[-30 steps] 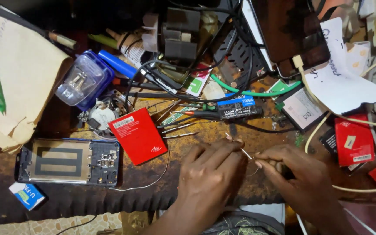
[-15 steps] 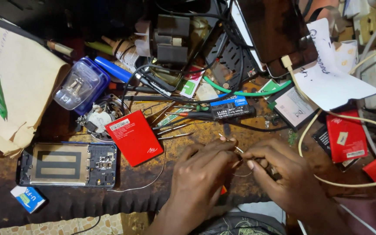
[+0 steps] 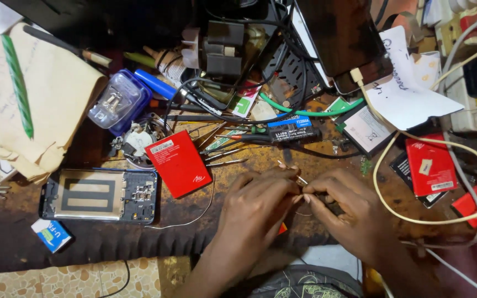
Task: Soldering thin electrical wires together on a cluttered electronics repair workbench.
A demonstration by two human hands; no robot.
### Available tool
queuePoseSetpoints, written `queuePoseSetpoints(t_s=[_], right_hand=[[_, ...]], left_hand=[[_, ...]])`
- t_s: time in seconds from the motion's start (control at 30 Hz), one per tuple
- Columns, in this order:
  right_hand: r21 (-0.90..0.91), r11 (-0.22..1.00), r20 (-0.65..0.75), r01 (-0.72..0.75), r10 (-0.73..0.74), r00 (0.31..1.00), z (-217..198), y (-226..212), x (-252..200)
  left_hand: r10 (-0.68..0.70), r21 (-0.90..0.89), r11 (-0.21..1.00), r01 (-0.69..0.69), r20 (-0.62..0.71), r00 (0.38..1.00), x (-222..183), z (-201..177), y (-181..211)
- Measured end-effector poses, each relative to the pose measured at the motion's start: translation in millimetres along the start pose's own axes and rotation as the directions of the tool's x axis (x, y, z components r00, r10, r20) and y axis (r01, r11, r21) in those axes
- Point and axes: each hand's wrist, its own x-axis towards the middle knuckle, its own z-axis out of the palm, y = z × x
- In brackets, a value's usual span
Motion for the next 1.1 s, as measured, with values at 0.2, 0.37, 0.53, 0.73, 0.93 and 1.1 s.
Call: queuePoseSetpoints(t_s=[0.2, 0.37, 0.53, 0.73, 0.93, 1.1], right_hand=[[-0.063, 0.996, -0.05, 0.06, -0.063, 0.997, 3.4, 4.9, -6.6], [-0.038, 0.998, -0.062, 0.049, -0.051, 0.997, 3.2, 4.3, -8.2], [0.017, 1.0, -0.072, -0.003, 0.005, 0.997, -0.9, 5.5, -10.4], [0.033, 0.999, -0.074, -0.037, 0.039, 0.997, -4.9, 1.5, -16.1], [-0.017, 1.0, -0.134, 0.019, -0.021, 0.991, -5.3, 3.4, -18.7], [-0.016, 1.0, -0.174, 0.024, -0.026, 0.984, -6.2, 8.3, -18.5]], left_hand=[[0.009, -0.158, 0.987, -0.004, 0.033, 0.999, 2.5, -15.2, 7.1], [0.03, -0.237, 0.97, -0.062, -0.136, 0.99, 3.5, -19.9, 12.6], [0.096, 0.072, 0.994, -0.082, -0.218, 0.971, -21.2, -23.6, 15.5], [0.024, 0.393, 0.919, -0.015, -0.017, 1.0, -59.9, -13.0, 13.3], [0.029, 0.403, 0.915, -0.02, -0.018, 0.999, -54.5, -10.2, 13.4], [0.033, 0.279, 0.96, -0.02, -0.044, 0.998, -40.0, -14.9, 15.6]])
